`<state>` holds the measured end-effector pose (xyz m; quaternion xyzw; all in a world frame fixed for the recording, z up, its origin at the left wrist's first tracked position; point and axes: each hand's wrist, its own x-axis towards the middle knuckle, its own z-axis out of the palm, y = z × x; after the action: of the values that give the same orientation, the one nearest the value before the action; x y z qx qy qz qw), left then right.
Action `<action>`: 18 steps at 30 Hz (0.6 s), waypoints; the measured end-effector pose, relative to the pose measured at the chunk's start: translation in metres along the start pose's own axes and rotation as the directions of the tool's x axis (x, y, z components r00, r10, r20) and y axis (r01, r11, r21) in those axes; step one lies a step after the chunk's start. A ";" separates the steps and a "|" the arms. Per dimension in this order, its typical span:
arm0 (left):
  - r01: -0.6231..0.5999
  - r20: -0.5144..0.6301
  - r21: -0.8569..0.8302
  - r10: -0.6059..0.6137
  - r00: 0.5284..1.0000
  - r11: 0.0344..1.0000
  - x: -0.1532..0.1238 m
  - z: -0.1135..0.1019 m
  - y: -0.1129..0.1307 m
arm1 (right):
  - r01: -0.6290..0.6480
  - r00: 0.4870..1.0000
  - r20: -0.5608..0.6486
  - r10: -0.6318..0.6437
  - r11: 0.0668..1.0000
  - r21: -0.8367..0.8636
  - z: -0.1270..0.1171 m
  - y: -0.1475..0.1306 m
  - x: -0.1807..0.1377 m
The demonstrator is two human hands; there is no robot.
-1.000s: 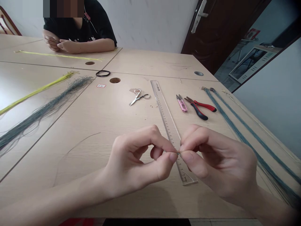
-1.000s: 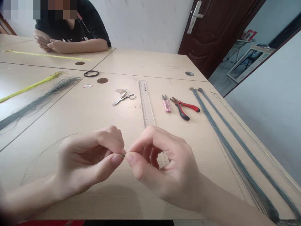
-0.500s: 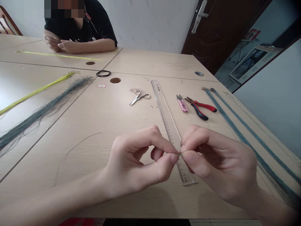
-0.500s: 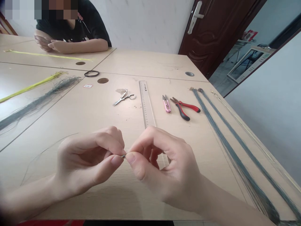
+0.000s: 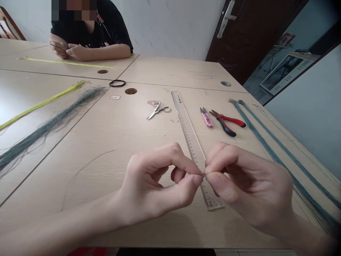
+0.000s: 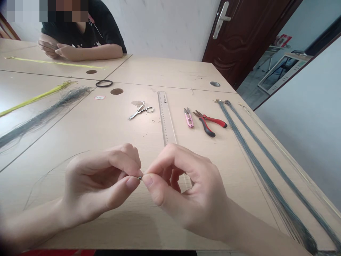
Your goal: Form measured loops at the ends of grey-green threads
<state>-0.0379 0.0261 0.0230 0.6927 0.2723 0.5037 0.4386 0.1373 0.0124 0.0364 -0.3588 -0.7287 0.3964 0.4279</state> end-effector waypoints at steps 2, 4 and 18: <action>0.014 0.004 -0.007 -0.014 1.000 1.000 0.000 0.000 0.000 | 0.014 1.000 -0.001 -0.014 1.000 0.000 0.000 0.000 0.001; 0.023 0.009 -0.011 -0.023 1.000 1.000 -0.001 0.000 0.000 | 0.021 1.000 0.003 -0.021 1.000 0.002 0.000 0.000 0.001; 0.033 0.020 -0.016 -0.032 0.999 0.999 -0.001 0.000 -0.001 | 0.032 0.999 0.008 -0.032 0.999 0.012 0.000 0.002 0.001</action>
<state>-0.0377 0.0257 0.0221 0.6894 0.2749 0.4919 0.4552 0.1375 0.0140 0.0352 -0.3429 -0.7337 0.3954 0.4334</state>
